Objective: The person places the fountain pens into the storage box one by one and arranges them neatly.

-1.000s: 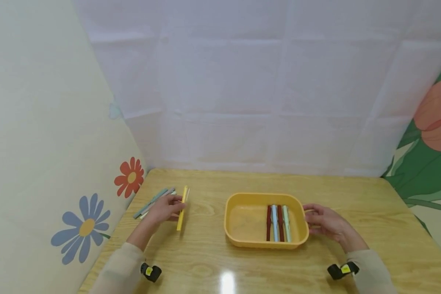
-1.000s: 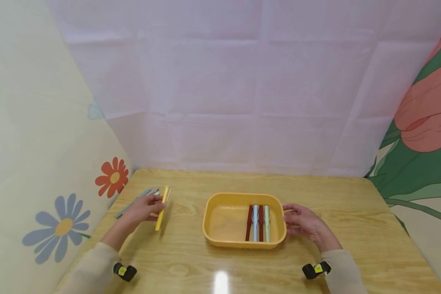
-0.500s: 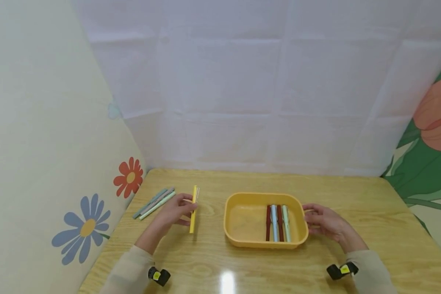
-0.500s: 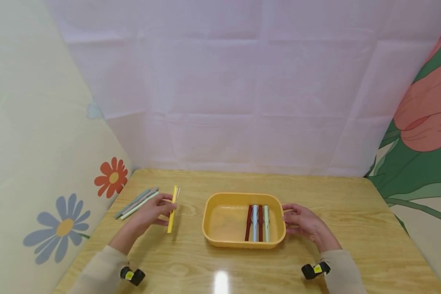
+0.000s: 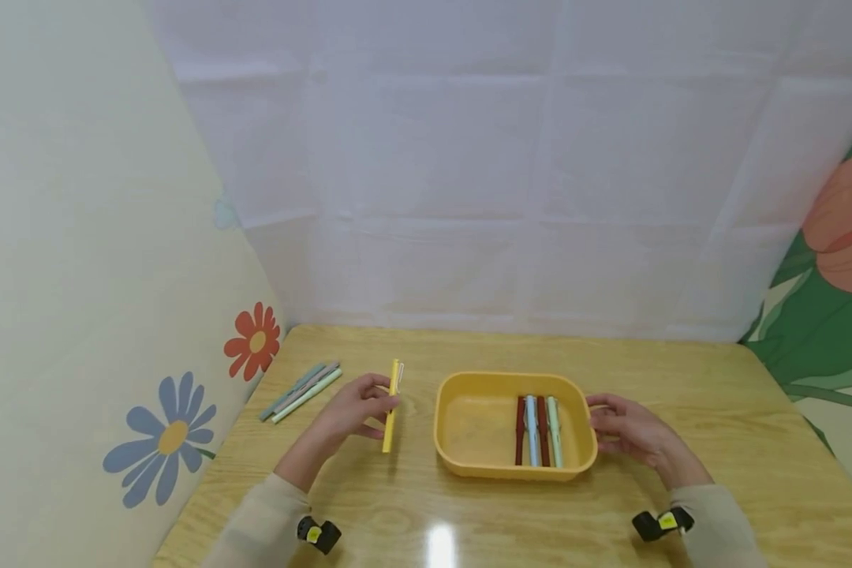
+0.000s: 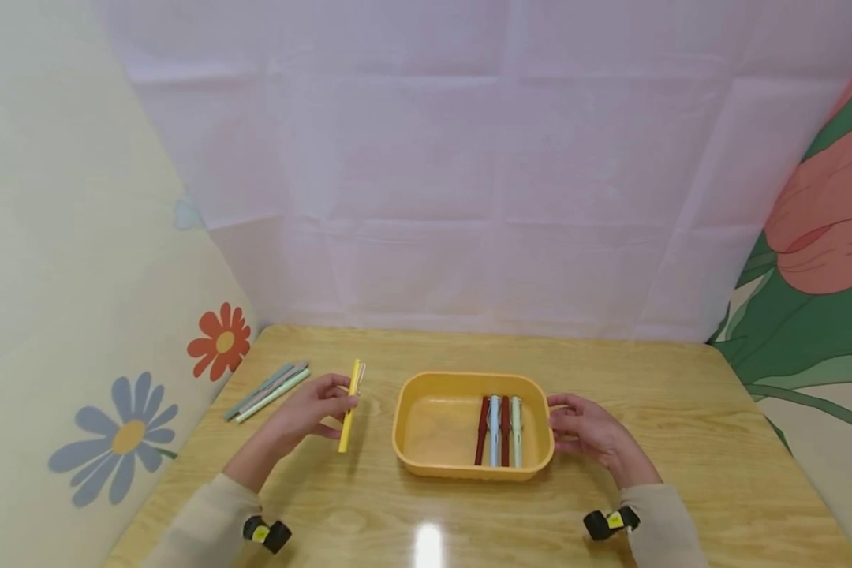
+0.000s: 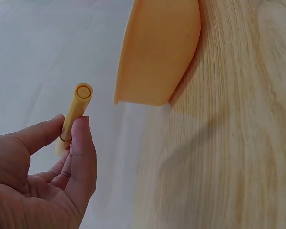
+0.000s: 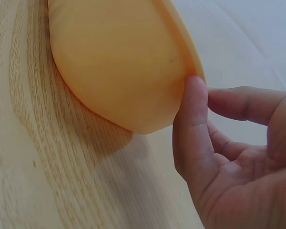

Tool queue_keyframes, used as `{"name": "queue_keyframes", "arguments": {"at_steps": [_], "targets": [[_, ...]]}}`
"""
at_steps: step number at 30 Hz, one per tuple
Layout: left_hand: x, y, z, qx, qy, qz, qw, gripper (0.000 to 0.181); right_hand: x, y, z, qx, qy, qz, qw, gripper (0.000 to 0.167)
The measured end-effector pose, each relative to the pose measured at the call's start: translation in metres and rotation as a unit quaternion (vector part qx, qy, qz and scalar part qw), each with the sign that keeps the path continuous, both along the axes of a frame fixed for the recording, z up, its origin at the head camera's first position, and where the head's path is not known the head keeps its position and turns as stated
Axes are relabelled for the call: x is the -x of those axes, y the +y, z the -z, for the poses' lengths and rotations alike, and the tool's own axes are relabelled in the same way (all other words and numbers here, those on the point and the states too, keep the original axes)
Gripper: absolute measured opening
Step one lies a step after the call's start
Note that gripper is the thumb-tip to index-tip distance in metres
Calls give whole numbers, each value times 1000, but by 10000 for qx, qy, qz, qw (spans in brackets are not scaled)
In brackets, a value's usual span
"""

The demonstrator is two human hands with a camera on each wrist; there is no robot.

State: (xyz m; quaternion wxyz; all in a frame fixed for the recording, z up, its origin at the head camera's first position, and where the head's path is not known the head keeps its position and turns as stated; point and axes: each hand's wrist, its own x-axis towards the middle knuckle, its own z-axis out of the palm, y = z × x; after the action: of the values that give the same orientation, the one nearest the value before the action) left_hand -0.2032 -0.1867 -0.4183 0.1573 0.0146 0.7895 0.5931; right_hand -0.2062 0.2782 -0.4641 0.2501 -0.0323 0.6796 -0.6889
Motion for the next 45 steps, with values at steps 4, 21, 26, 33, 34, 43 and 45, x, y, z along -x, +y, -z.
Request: {"name": "queue_keyframes", "arguments": {"at_steps": [4,21,26,33,34,43,45], "targets": [[1,5,2,-51,6,145,9999,50,0,1,1,21,-18,-15,10000,49],[4,25,6,-235,2,431,9988,50,2,1,3,162,39,16,9999,39],[6,30,6,-262,14,491,9984,47,3,1,4,201,63,46,9998,34],[8,38,7,-303,-11,515,9982,47,2,0,3,288,83,-34,9995,37],[8,40,7,-311,-18,510,9982,47,2,0,4,300,73,-34,9995,37],[9,52,5,-366,-36,553,9978,45,2,1,5,182,18,43,9998,37],[10,54,4,-358,-36,565,9978,44,1,1,5,163,12,47,9999,38]]}}
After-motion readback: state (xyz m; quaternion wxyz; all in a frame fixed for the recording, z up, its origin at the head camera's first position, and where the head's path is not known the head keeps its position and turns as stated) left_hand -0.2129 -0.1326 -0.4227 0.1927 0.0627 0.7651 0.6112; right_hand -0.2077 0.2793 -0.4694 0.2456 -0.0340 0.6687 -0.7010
